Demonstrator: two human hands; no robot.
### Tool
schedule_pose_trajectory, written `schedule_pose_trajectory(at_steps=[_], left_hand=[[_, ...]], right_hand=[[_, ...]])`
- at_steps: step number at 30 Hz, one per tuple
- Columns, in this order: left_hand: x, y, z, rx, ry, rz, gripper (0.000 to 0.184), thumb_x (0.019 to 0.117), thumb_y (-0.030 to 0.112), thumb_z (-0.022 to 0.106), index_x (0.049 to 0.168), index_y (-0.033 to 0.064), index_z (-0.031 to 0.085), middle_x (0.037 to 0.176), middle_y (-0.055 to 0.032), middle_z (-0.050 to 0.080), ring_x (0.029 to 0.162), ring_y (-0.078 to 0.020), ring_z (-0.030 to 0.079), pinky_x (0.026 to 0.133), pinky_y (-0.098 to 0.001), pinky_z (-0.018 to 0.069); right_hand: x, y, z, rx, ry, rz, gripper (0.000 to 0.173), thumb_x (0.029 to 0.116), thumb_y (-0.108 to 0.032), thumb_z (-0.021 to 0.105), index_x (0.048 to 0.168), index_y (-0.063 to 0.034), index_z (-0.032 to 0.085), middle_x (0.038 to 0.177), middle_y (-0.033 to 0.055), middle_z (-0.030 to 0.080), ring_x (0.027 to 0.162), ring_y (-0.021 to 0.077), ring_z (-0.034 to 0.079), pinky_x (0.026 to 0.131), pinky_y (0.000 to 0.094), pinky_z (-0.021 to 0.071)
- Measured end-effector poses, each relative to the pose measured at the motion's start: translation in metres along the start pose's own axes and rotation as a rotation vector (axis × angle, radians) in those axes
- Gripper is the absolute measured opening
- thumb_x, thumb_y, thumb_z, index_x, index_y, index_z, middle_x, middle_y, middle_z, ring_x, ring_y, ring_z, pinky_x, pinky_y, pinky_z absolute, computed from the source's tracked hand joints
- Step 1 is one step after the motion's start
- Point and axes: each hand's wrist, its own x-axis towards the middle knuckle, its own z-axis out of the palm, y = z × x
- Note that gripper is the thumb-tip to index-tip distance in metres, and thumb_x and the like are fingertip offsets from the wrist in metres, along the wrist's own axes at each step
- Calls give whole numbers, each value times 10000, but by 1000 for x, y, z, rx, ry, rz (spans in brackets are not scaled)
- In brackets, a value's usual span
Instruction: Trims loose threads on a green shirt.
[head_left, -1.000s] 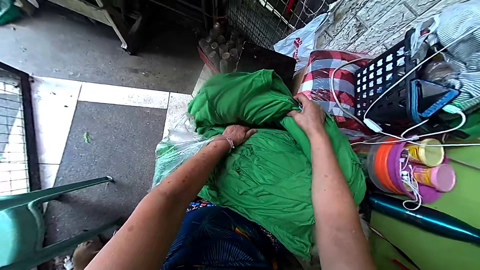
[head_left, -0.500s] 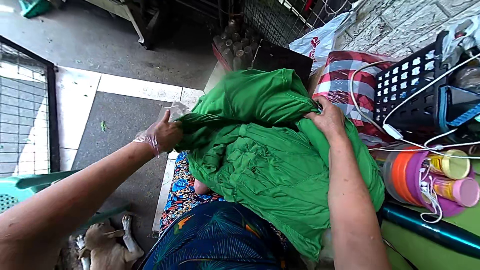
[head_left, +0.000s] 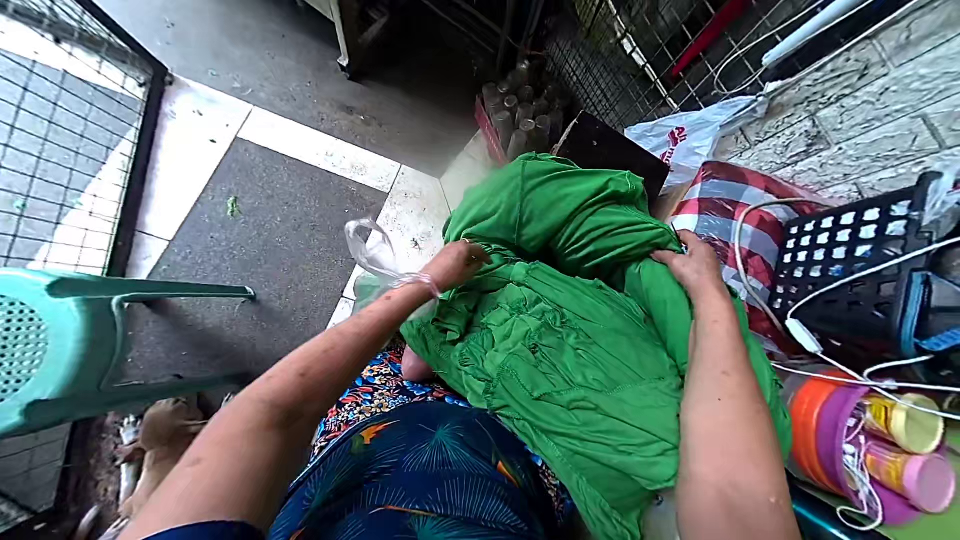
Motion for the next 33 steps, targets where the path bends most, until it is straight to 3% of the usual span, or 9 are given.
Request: schedule_pose_trajectory(at_steps=[6, 9, 12, 17, 19, 22, 25, 30, 33], left_hand=[[32, 25, 55, -257, 67, -130, 564, 1063, 346, 539, 1504, 4, 455, 1381, -301, 568, 1255, -434, 581, 1076, -588, 433], [23, 48, 76, -46, -192, -191, 686, 1037, 567, 480, 1326, -42, 611, 1325, -315, 586, 1258, -468, 559, 1048, -654, 411], [14, 70, 71, 81, -409, -223, 680, 1109, 480, 320, 1140, -104, 668, 1180, -319, 647, 1194, -465, 594, 1008, -644, 417], [-54, 132, 60, 420, -431, -61, 625, 1119, 376, 278, 1195, -122, 649, 1383, -355, 527, 1347, -490, 476, 1073, -618, 364], [-71, 134, 64, 362, -346, 69, 654, 1104, 413, 302, 1199, -141, 636, 1443, -371, 483, 1390, -496, 448, 1145, -604, 325], [-80, 134, 68, 63, -479, 79, 689, 1061, 514, 458, 1194, -150, 589, 1185, -350, 606, 1139, -483, 603, 966, -610, 453], [-100, 147, 90, -114, -545, 207, 601, 1028, 429, 577, 1134, -161, 616, 1129, -348, 633, 1101, -479, 628, 954, -612, 471], [-119, 166, 120, -42, -805, 377, 628, 1055, 491, 494, 1020, -109, 675, 1108, -294, 658, 1078, -460, 644, 893, -651, 474], [-103, 142, 98, -1, -385, 291, 534, 1080, 393, 455, 1034, -67, 721, 1046, -255, 715, 1039, -430, 689, 897, -639, 503]], right_hand=[[10, 6, 3, 105, -16, 65, 446, 979, -163, 697, 1375, 10, 586, 1338, 339, 589, 1306, 491, 531, 1079, 701, 356], [15, 9, 5, 117, -11, 65, 461, 966, -181, 721, 1363, 19, 597, 1336, 329, 597, 1312, 477, 531, 1094, 682, 356], [15, 10, 5, 133, -15, 55, 450, 955, -173, 730, 1345, 16, 609, 1320, 322, 607, 1296, 470, 544, 1085, 678, 365], [13, 13, 5, 137, -13, 5, 415, 947, -166, 735, 1305, 14, 630, 1291, 313, 623, 1264, 451, 570, 1068, 670, 384], [10, 12, 6, 139, -1, -6, 418, 941, -169, 741, 1299, 15, 629, 1271, 311, 630, 1250, 452, 576, 1056, 668, 393], [6, 11, 7, 114, 8, -25, 435, 938, -177, 746, 1307, 21, 625, 1274, 322, 627, 1256, 473, 568, 1058, 685, 379], [5, 11, 1, 95, -59, -56, 441, 956, -158, 726, 1336, 29, 602, 1314, 325, 607, 1286, 463, 552, 1082, 674, 369], [0, 7, -2, 94, -80, -48, 434, 949, -141, 736, 1330, 22, 607, 1324, 319, 602, 1287, 458, 548, 1081, 666, 371], [-16, 13, 9, 103, 57, -92, 467, 919, -163, 761, 1315, 39, 617, 1288, 324, 620, 1255, 483, 566, 1063, 684, 381]])
